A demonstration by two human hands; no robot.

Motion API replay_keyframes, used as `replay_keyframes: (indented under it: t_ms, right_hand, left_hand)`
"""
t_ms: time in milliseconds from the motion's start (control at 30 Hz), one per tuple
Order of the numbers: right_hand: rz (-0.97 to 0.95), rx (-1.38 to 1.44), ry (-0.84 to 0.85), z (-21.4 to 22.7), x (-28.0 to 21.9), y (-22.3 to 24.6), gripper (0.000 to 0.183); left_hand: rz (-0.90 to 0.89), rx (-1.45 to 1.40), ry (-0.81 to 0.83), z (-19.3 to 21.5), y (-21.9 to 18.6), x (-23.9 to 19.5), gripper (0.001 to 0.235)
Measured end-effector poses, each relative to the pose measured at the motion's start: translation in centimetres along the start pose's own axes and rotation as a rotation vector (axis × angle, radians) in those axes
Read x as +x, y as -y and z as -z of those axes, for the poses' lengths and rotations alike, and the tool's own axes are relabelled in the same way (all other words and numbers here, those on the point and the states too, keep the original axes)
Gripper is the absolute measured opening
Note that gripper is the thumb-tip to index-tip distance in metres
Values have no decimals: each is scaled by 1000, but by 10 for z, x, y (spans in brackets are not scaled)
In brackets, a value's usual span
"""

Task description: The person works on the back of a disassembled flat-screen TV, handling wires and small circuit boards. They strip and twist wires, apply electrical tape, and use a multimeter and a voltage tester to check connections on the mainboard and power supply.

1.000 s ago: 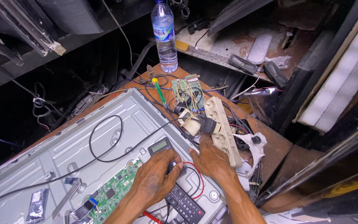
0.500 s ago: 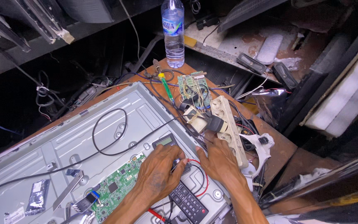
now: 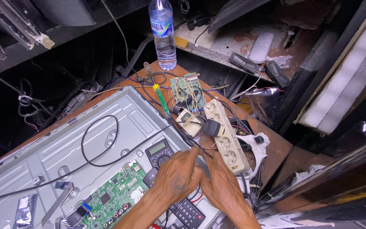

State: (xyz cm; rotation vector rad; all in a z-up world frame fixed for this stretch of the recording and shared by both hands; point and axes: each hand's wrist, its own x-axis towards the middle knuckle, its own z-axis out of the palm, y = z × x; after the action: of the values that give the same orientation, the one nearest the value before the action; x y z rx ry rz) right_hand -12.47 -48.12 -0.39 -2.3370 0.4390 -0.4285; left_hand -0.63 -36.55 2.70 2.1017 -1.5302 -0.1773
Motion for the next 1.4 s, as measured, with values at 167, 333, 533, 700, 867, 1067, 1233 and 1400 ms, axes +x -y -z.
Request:
replay_keyframes:
  t_ms: [167,333,533,700,867,1067,1233,1400]
  right_hand:
    - [-11,-34,-24,-11,3,-29,52]
    - [73,30,-104,-12,1,-25,39]
    - [139,58,-147,-9,-3,-2,40]
    - [76,-57,-58,-30,-20,-22,61]
    - [-13,-103,41,-32,-73,-28,81]
    - [-118,-328,-88,-44,-116,-72,87]
    - [-231,-322,-46,-34,-108,-62,89]
    - [-275,-376,0,-25,-96,-55,91]
  left_hand:
    - [-24,88,-6,-16,11,15,29]
    - [-6,118,156,-22,15,33,19]
    - [127,99,296,-16,16,44,26]
    - [94,132,363,-21,24,44,18]
    - [87,59,361,-7,16,44,25]
    - [145,24,273,-14,14,44,27]
    - [135,-60,186,-18,15,41,26]
    - [153,-57,117,-23,15,40,21]
